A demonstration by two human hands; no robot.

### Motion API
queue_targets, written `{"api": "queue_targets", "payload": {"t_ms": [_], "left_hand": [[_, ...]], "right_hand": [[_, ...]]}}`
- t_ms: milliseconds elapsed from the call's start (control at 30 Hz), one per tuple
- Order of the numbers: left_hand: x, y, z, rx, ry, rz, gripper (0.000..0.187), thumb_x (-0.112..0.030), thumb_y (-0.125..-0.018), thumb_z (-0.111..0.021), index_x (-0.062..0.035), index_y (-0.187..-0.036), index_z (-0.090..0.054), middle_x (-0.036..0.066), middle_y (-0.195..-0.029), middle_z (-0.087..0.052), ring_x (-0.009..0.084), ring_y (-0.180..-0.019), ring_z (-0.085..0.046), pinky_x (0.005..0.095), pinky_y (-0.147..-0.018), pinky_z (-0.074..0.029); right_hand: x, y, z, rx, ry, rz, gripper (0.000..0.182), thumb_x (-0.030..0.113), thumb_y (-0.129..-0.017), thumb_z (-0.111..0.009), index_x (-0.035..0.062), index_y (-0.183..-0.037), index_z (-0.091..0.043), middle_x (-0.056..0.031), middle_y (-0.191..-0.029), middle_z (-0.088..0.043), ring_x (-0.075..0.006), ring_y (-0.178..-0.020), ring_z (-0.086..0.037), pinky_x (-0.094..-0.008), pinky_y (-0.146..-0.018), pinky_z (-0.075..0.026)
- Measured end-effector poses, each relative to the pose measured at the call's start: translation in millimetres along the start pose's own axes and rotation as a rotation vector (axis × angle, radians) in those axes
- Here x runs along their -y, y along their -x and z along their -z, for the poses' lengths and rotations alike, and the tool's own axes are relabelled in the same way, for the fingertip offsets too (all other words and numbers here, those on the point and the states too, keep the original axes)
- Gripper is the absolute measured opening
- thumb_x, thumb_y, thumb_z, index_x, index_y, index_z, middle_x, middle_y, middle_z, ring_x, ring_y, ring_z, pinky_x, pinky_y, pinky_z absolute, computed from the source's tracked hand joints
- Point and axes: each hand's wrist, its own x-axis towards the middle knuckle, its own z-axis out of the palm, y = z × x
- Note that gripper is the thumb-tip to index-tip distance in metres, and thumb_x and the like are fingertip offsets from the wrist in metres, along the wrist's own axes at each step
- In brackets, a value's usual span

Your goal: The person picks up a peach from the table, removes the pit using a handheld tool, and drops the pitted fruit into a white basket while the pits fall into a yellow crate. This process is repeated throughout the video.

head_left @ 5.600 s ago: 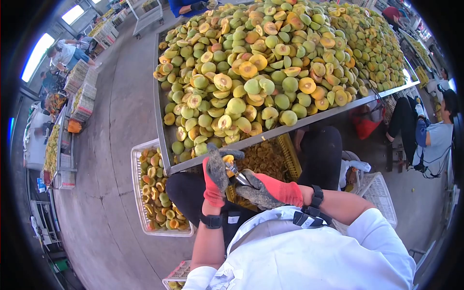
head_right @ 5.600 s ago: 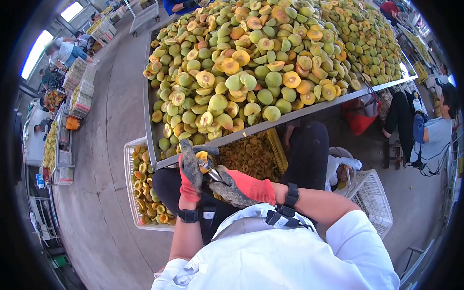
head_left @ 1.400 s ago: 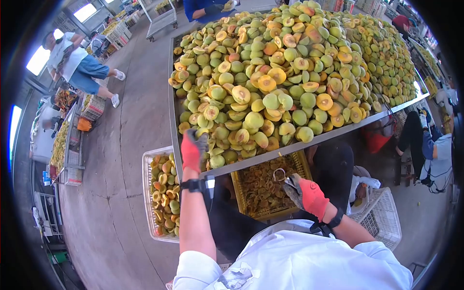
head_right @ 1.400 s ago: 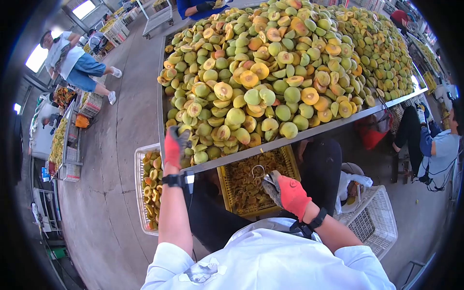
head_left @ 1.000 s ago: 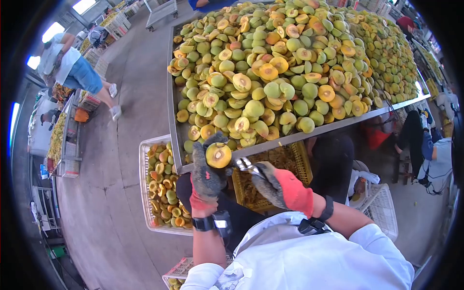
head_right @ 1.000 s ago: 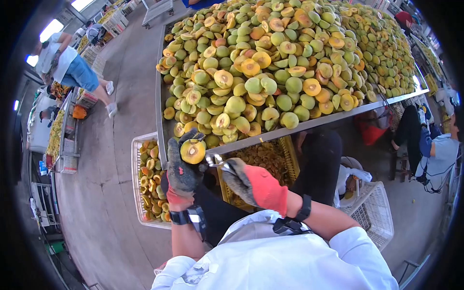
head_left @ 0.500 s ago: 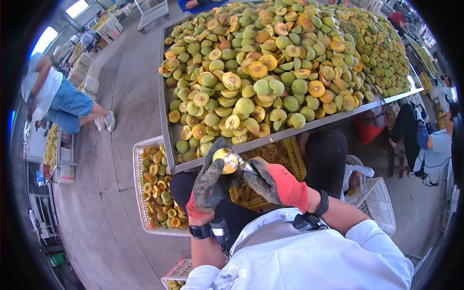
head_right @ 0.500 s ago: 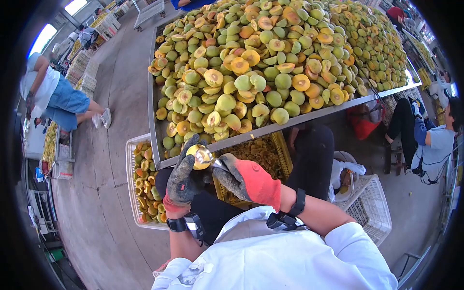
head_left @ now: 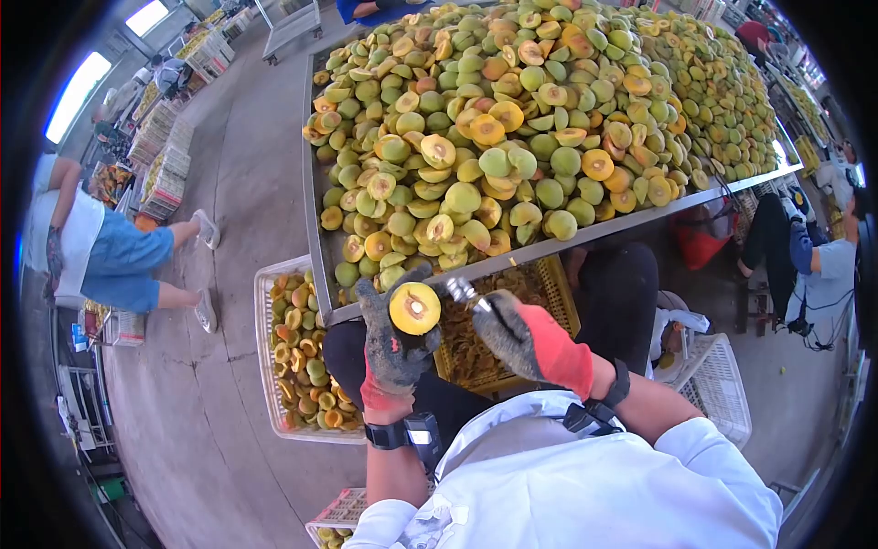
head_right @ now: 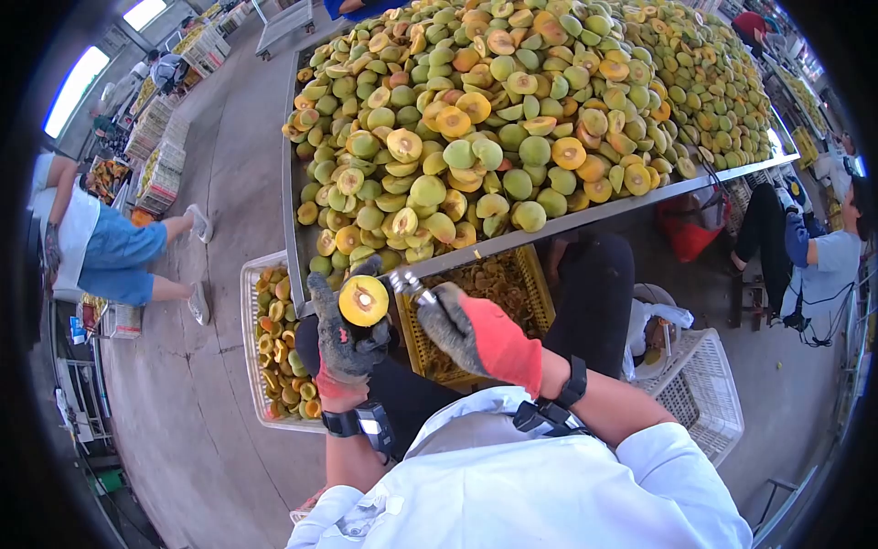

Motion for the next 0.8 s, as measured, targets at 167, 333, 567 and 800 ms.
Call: {"api": "queue_targets", "payload": {"t_ms": [167, 333, 567, 800], "left_hand": [[-6.0, -5.8, 3.9, 0.188, 0.834, 0.680, 0.068, -0.060, -0.094, -0.023, -0.0031, -0.115, -0.054, 0.013, -0.100, -0.063, 0.0185, -0.079, -0.062, 0.0254, -0.072, -0.050], [-3.6, -1.3, 2.4, 0.159, 0.609, 0.570, 0.066, -0.061, -0.093, -0.029, -0.0033, -0.109, -0.056, 0.010, -0.088, -0.066, 0.0175, -0.072, -0.065, 0.0255, -0.058, -0.053], [1.7, -4.1, 1.7, 0.051, 0.592, 0.637, 0.069, -0.058, -0.095, -0.027, 0.0001, -0.090, -0.064, 0.009, -0.078, -0.066, 0.0159, -0.066, -0.065, 0.0266, -0.061, -0.054], [-0.1, -1.5, -10.5, -0.105, 0.367, 0.183, 0.070, -0.055, -0.097, -0.026, 0.0039, -0.090, -0.064, 0.009, -0.080, -0.066, 0.0161, -0.074, -0.063, 0.0278, -0.072, -0.051]], "right_hand": [[23.0, 3.0, -5.7, 0.161, 0.159, 0.066, 0.019, 0.017, -0.091, -0.056, 0.0009, -0.101, -0.053, -0.0157, -0.087, -0.062, -0.0261, -0.071, -0.061, -0.0321, -0.064, -0.049], [22.4, -0.3, -0.5, 0.228, 0.389, 0.082, 0.021, 0.014, -0.087, -0.059, 0.0008, -0.101, -0.051, -0.0168, -0.088, -0.061, -0.0322, -0.075, -0.061, -0.0350, -0.062, -0.048], [15.0, 4.5, -3.8, 0.375, 0.710, -0.018, 0.025, 0.011, -0.083, -0.055, -0.0018, -0.103, -0.047, -0.0176, -0.084, -0.061, -0.0342, -0.078, -0.062, -0.0401, -0.061, -0.049], [-9.9, 19.2, -24.9, 0.288, 0.097, -0.113, 0.028, 0.021, -0.093, -0.048, -0.0011, -0.109, -0.046, -0.0160, -0.081, -0.061, -0.0289, -0.069, -0.061, -0.0383, -0.059, -0.048]]}}
